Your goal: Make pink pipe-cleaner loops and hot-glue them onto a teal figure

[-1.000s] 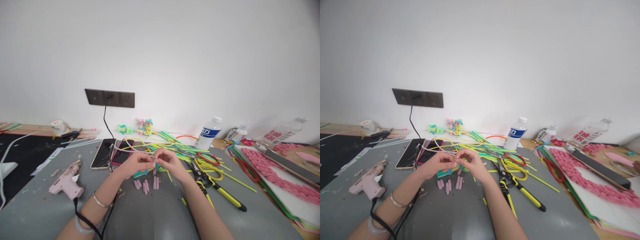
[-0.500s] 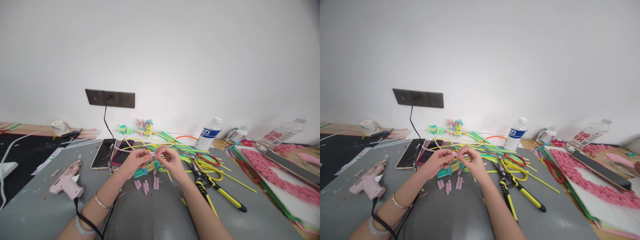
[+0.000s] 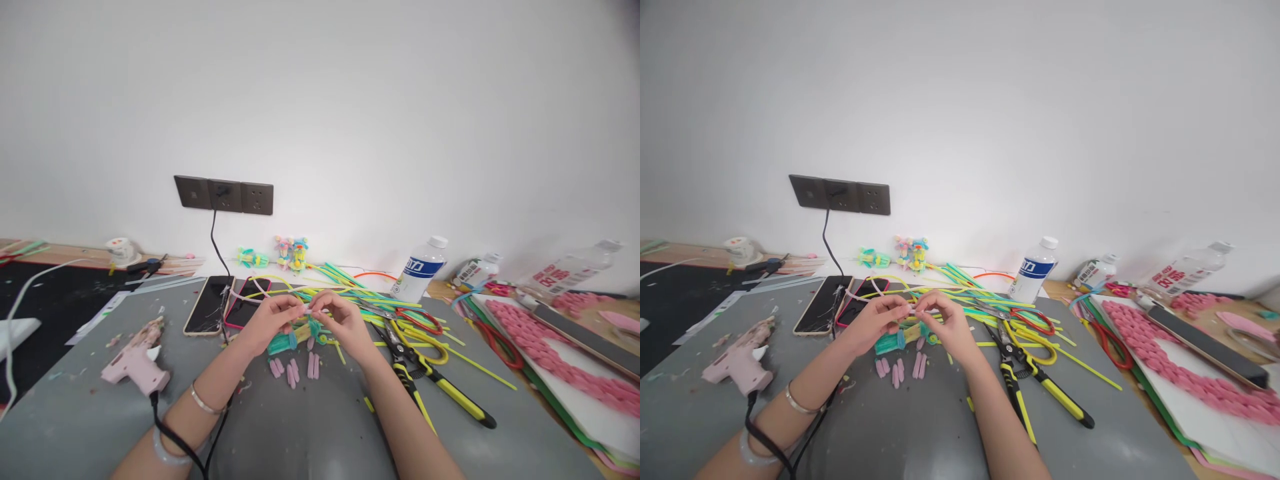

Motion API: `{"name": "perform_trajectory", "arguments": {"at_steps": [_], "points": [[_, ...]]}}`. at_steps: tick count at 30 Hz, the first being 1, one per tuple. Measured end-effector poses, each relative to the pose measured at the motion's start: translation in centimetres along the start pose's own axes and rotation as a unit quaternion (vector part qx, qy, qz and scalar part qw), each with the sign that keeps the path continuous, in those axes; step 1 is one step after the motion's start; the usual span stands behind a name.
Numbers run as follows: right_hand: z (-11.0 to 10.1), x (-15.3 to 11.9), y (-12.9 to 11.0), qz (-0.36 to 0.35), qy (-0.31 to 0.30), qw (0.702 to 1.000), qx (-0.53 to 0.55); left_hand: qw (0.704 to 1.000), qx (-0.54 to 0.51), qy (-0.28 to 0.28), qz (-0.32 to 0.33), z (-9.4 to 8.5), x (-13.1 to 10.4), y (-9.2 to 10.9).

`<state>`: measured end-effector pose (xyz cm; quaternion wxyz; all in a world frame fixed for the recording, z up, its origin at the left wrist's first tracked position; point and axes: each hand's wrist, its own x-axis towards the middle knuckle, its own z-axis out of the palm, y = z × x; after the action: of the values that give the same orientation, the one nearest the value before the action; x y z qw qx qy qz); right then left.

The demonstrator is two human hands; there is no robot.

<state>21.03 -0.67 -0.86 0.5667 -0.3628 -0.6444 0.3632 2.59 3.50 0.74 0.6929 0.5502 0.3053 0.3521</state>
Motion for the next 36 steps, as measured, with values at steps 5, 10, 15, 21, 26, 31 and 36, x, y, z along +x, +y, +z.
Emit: {"name": "perform_trajectory", "arguments": {"at_steps": [5, 10, 15, 21, 26, 31, 36], "points": [[-0.4, 0.0, 0.3, 0.007, -0.006, 1.000, -0.014, 0.992, 0.114, -0.016, 0.055, -0.3, 0.0, 0.0], [-0.5, 0.0, -0.1, 0.008, -0.021, 0.999, -0.030, 0.982, 0.168, -0.057, 0.070, -0.7, 0.0, -0.2], [-0.4, 0.1, -0.4, 0.007, -0.033, 0.999, -0.030, 0.971, 0.211, -0.088, 0.066, -1.1, 0.0, -0.2], [-0.5, 0.1, 0.5, -0.010, 0.035, 0.999, -0.022, 0.994, 0.103, -0.005, 0.040, -0.7, 0.2, -0.2], [-0.1, 0.1, 0.5, -0.033, 0.057, 0.998, -0.009, 0.999, 0.030, 0.012, 0.022, -0.2, 0.1, -0.3], [0.4, 0.1, 0.0, -0.027, 0.022, 0.999, -0.005, 0.999, 0.003, 0.017, 0.028, 0.2, 0.0, -0.2], [0.3, 0.1, -0.2, -0.019, 0.016, 1.000, -0.015, 0.999, 0.006, 0.023, 0.029, 0.2, 0.1, -0.2]]}}
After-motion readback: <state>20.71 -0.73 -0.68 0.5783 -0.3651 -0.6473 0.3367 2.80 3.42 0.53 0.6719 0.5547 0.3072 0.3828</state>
